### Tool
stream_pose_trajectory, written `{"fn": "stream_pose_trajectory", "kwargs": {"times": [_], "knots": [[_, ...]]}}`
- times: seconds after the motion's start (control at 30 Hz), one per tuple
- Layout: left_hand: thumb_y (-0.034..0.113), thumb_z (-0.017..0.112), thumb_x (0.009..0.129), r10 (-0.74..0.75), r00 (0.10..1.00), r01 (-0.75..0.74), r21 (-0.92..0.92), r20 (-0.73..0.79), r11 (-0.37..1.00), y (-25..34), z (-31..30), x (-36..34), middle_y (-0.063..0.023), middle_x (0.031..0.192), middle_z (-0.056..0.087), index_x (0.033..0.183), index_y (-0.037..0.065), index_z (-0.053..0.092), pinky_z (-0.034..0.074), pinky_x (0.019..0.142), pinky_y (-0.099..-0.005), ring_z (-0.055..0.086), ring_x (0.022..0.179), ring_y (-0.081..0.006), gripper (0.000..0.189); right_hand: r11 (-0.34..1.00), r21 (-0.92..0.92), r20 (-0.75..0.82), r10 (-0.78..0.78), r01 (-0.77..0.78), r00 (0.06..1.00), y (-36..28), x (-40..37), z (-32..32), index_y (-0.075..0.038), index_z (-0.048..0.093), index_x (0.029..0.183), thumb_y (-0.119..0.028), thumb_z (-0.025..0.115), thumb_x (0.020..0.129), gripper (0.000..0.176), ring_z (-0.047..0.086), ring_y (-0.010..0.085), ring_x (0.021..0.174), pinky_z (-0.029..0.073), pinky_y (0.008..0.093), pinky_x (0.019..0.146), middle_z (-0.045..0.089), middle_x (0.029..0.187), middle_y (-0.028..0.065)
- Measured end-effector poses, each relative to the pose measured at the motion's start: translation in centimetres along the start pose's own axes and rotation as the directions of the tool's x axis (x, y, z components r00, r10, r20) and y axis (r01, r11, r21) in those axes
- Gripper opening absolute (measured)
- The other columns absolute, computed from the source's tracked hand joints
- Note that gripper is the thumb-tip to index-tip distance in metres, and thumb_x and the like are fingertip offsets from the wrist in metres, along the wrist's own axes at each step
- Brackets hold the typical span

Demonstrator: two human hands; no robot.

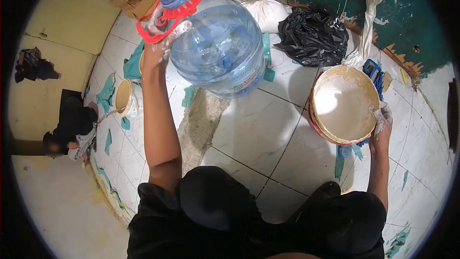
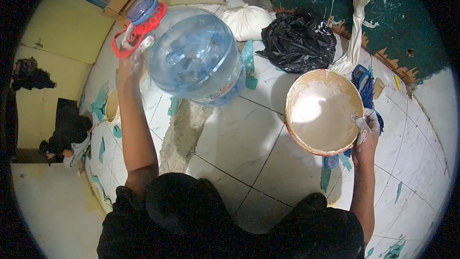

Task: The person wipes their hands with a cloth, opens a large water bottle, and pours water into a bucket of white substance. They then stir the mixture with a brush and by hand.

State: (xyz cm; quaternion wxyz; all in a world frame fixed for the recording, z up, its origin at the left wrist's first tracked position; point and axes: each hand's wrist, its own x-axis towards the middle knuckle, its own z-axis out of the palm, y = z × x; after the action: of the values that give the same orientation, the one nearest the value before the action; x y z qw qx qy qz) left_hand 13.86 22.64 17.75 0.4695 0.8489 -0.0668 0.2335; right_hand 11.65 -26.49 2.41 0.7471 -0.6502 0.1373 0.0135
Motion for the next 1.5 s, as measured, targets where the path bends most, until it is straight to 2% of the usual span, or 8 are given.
{"fn": "stream_pose_trajectory", "kwargs": {"times": [0.17,0.3,0.4,0.53,0.7,0.77,1.37,1.5], "knots": [[0.032,0.068,0.076,-0.112,0.941,0.061,-0.164,-0.319,0.985,1.0,3.4,-2.1,-0.0122,0.125,0.048,0.133,0.003,0.033,0.034,0.094,-0.0345,0.043,0.117,-0.0210,0.073,0.999,0.029,0.017,-0.024,0.024,1.000,0.1,-0.3,0.1,-0.004,0.051,0.094,-0.006,0.060,0.078,0.019,0.054,0.0126,0.080,0.044,0.0243,0.075,0.055,0.089,0.0047],[0.040,0.040,0.093,-0.014,0.883,-0.012,-0.052,-0.469,0.999,1.2,3.9,-0.5,-0.0153,0.118,0.051,0.130,0.001,0.036,0.040,0.091,-0.0345,0.050,0.108,-0.0213,0.054,0.999,0.031,0.035,-0.043,0.042,0.998,0.4,-0.2,-0.2,-0.004,0.051,0.093,-0.006,0.061,0.078,0.018,0.053,0.0121,0.079,0.044,0.0240,0.074,0.055,0.088,0.0042],[0.043,0.033,0.095,-0.149,0.871,0.078,-0.167,-0.469,0.983,0.6,1.9,0.9,-0.0147,0.115,0.052,0.125,-0.001,0.039,0.044,0.085,-0.0340,0.055,0.098,-0.0209,0.054,0.998,0.024,0.030,-0.054,0.053,0.998,-0.4,-0.9,0.3,-0.004,0.051,0.089,-0.005,0.060,0.077,0.015,0.052,0.0112,0.076,0.043,0.0235,0.072,0.055,0.085,0.0039],[0.040,0.050,0.090,-0.375,0.827,0.066,-0.589,-0.419,0.805,0.2,0.5,3.1,-0.0151,0.102,0.056,0.113,-0.004,0.048,0.045,0.084,-0.0329,0.056,0.092,-0.0210,0.049,0.998,0.054,0.017,-0.024,0.023,1.000,-0.6,-1.0,0.3,-0.004,0.051,0.088,-0.004,0.060,0.077,0.014,0.052,0.0111,0.076,0.043,0.0239,0.071,0.055,0.085,0.0038],[0.029,0.056,0.087,-0.360,0.920,0.114,-0.773,-0.155,0.624,0.3,-0.5,4.8,-0.0154,0.099,0.058,0.103,-0.004,0.053,0.048,0.084,-0.0363,0.058,0.090,-0.0223,0.037,0.999,0.010,0.065,-0.043,0.042,0.997,0.9,-0.2,-0.4,-0.005,0.050,0.095,-0.004,0.058,0.079,0.018,0.054,0.0120,0.083,0.044,0.0240,0.077,0.056,0.092,0.0040],[0.024,0.057,0.086,-0.314,0.949,0.220,-0.794,0.039,0.567,0.8,-1.0,4.7,-0.0150,0.097,0.060,0.099,-0.004,0.054,0.049,0.083,-0.0350,0.059,0.089,-0.0214,0.031,0.999,0.021,0.049,-0.051,0.050,0.997,0.8,-0.4,0.0,-0.004,0.050,0.094,-0.003,0.057,0.079,0.016,0.054,0.0117,0.081,0.044,0.0238,0.075,0.056,0.090,0.0042],[0.014,0.044,0.088,-0.274,0.917,0.051,-0.596,-0.290,0.801,-0.3,1.0,5.3,-0.0184,0.108,0.059,0.106,-0.006,0.054,0.049,0.086,-0.0358,0.060,0.096,-0.0255,0.028,0.999,-0.001,-0.008,-0.050,0.050,0.999,-0.2,-0.8,0.8,-0.002,0.052,0.093,-0.003,0.055,0.079,0.015,0.055,0.0122,0.077,0.045,0.0235,0.072,0.056,0.086,0.0056],[0.014,0.046,0.087,-0.177,0.974,0.066,-0.569,-0.141,0.819,0.6,2.2,5.2,-0.0179,0.108,0.059,0.108,-0.007,0.053,0.048,0.087,-0.0357,0.059,0.097,-0.0254,0.031,0.999,0.016,-0.015,-0.050,0.050,0.999,-0.4,-0.9,0.8,-0.003,0.052,0.092,-0.003,0.056,0.078,0.014,0.054,0.0116,0.075,0.045,0.0229,0.071,0.056,0.085,0.0047]]}}
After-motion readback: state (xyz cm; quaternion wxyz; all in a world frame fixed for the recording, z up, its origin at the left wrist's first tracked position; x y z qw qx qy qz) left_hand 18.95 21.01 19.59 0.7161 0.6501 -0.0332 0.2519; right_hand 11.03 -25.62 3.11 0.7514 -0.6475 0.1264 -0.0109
